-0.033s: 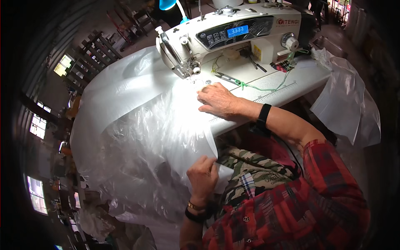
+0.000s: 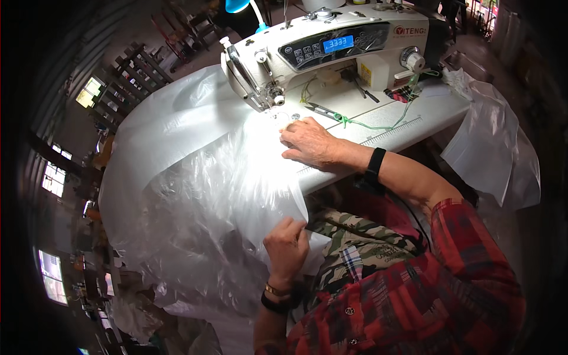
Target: Using an industrial sewing machine to join large white synthetic sheets.
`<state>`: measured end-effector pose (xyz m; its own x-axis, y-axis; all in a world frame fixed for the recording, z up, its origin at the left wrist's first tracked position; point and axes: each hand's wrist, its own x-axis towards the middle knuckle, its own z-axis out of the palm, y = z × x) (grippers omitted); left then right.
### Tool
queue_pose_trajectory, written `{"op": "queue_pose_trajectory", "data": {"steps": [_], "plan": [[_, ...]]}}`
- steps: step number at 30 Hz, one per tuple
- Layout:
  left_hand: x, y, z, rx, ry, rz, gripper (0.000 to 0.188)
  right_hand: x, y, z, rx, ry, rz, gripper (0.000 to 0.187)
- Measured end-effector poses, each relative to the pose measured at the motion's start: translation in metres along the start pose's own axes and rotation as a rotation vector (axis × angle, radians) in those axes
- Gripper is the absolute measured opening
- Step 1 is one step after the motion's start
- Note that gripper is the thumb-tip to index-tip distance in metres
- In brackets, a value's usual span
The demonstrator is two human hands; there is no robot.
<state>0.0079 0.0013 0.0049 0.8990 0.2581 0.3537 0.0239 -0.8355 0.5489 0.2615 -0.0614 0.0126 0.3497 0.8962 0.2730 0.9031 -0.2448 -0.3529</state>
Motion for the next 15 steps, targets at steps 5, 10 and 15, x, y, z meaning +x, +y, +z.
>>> {"op": "queue_pose_trajectory", "data": {"steps": [5,10,15], "plan": [[0.054,-0.006,0.001,0.044,0.022,0.106,0.008,0.0,0.006,0.003,0.027,0.072,-0.037,0.029],[0.098,-0.013,0.004,0.128,0.024,0.091,0.014,0.001,0.009,0.003,0.053,0.05,-0.001,0.029],[0.129,-0.027,0.018,0.232,0.101,0.085,0.014,0.004,0.008,0.006,0.057,0.075,0.002,0.029]]}}
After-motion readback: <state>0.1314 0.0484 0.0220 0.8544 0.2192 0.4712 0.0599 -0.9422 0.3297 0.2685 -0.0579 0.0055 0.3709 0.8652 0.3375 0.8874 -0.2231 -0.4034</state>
